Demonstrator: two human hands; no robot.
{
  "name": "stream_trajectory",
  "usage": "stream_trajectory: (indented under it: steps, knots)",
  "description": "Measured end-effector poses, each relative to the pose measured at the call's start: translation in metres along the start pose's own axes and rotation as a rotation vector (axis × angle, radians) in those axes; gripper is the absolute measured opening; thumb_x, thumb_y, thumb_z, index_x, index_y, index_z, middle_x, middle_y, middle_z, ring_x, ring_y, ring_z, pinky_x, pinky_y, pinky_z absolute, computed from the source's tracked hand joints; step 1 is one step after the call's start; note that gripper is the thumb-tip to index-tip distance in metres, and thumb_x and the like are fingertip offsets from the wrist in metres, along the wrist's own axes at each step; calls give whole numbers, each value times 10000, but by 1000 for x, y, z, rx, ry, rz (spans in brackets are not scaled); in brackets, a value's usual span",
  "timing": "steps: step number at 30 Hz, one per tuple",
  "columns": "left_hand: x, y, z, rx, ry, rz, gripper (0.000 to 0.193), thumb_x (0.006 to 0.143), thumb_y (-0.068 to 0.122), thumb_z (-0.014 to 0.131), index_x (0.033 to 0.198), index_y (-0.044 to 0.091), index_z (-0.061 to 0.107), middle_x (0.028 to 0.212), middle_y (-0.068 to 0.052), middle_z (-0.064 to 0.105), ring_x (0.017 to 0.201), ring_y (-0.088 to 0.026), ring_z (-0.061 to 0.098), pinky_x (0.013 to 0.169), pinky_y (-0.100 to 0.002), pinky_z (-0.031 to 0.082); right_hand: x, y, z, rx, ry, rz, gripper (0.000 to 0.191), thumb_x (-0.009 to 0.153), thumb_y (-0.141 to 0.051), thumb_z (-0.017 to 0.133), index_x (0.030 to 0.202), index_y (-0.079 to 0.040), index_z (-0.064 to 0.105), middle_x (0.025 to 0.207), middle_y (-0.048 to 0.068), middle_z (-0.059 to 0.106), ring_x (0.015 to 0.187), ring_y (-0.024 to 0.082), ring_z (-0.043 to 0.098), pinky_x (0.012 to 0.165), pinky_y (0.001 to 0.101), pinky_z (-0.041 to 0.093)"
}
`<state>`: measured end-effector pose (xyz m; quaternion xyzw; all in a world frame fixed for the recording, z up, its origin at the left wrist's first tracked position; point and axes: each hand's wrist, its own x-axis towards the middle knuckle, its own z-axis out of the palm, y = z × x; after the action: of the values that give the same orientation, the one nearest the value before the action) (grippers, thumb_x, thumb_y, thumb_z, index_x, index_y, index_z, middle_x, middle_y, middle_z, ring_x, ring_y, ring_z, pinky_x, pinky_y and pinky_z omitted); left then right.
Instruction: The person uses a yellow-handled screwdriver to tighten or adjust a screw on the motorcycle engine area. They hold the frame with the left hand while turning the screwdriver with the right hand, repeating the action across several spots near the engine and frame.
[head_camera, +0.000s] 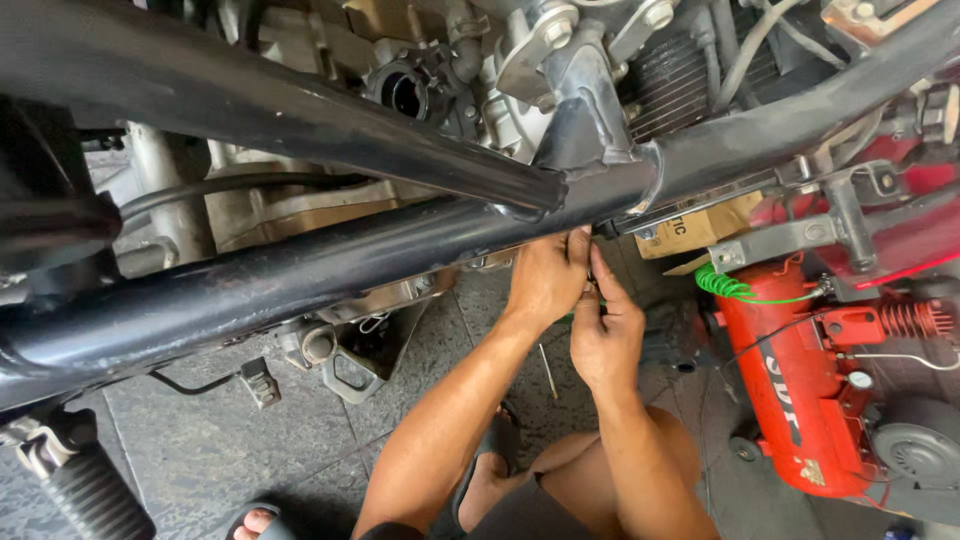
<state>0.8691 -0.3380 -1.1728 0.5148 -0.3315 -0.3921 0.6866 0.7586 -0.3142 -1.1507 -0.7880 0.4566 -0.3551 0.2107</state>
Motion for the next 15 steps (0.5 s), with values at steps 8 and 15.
stream_trajectory:
  steps: [8, 15]
  knots:
    - [-9, -1, 9, -31, 128, 13, 244, 975, 178, 556, 1006, -16, 702, 946, -282, 702, 935, -475, 675, 812, -518, 514, 6, -14, -8, -20, -58, 97, 434, 982, 40, 481, 1393, -15, 611, 1312, 124, 713, 1178, 143, 649, 1018, 264, 485]
    - [-14, 6, 10, -28, 234, -33, 269, 986, 189, 550, 1008, -30, 705, 937, -285, 713, 936, -466, 691, 824, -502, 519, 12, -12, -17, 158, -180, 122, 443, 975, 62, 494, 1389, 34, 647, 1061, 91, 694, 890, 108, 590, 763, 242, 455]
